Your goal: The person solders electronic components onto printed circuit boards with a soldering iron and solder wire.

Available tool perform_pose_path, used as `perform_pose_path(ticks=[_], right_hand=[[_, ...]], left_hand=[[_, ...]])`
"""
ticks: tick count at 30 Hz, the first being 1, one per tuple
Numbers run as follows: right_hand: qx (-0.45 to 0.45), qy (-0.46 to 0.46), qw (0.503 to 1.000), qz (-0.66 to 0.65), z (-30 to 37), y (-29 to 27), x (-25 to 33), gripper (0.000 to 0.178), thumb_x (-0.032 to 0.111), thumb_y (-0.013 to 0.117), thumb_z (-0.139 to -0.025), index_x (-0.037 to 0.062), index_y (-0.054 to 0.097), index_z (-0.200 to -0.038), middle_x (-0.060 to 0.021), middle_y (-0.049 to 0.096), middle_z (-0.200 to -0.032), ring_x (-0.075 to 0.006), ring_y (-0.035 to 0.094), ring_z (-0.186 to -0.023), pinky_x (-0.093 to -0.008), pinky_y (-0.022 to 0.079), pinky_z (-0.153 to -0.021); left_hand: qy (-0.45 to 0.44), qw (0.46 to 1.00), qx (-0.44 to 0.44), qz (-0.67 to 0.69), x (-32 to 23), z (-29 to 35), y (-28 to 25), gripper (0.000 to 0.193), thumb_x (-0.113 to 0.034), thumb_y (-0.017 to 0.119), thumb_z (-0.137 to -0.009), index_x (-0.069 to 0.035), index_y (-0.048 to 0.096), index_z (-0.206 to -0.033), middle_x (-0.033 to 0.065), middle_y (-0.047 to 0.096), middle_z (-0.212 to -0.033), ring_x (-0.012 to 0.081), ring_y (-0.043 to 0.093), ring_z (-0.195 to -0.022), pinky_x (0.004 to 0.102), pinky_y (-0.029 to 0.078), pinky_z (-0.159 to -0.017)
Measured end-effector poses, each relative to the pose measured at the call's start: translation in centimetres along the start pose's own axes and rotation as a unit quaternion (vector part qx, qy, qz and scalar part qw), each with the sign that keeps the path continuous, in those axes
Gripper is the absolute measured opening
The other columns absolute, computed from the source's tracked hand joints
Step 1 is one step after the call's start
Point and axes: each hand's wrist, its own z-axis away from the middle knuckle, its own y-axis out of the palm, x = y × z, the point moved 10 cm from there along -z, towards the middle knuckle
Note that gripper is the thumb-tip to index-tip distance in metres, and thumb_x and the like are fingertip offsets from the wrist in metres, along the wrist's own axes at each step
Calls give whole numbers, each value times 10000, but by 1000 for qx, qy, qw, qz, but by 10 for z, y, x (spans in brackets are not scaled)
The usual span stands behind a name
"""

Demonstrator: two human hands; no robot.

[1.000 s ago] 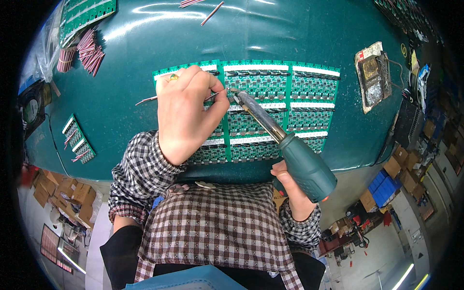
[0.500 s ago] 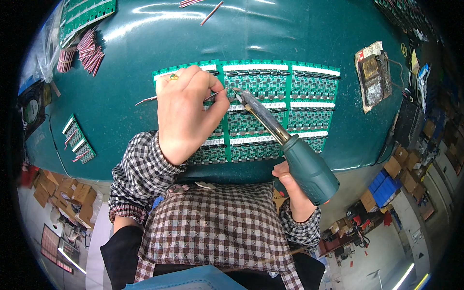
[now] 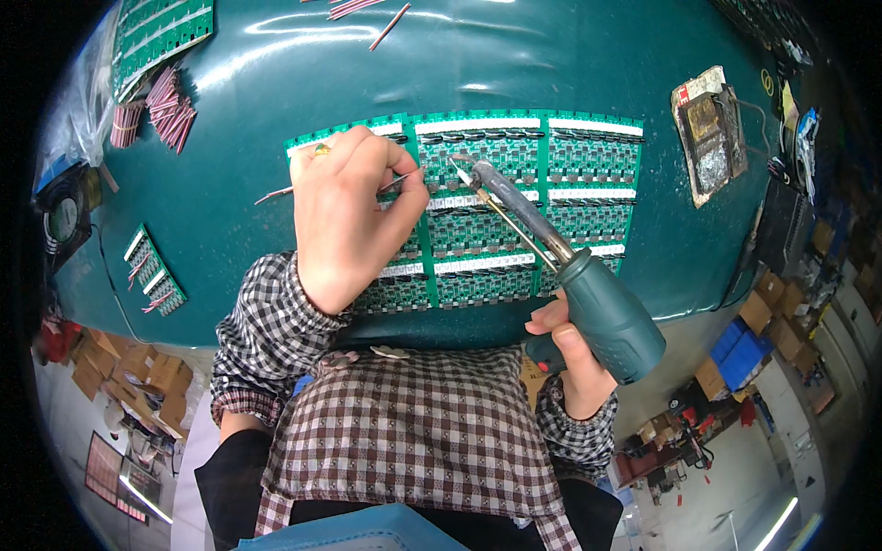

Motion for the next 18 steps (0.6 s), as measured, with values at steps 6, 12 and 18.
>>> perform_pose_path(ticks=[6,12,18], right_hand=[[6,-22,999,-38,-9,0,4,437,259,579,-837,-96,477,-1072,-119,527,-775,-212,568,-701,-303,532,-552],[-26,-40,997,-63,-11,-8,7,409,254,542,-863,-88,470,-1076,-109,515,-764,-208,557,-700,-296,530,-548],[-23,-54,993,-101,-13,-13,3,379,204,540,-857,-99,472,-1074,-128,541,-809,-223,572,-694,-295,539,-579]], left_hand=[[14,1000,8,-13,-2,1,-3,134,-70,660,-671,-86,546,-739,16,530,-699,182,522,-650,342,319,-686],[22,983,-181,-19,36,12,-96,196,-36,656,-714,-19,570,-890,111,578,-864,254,556,-803,359,436,-727],[-116,964,-228,-72,122,30,-116,104,-58,637,-758,-30,562,-825,85,541,-771,195,563,-638,305,455,-610]])
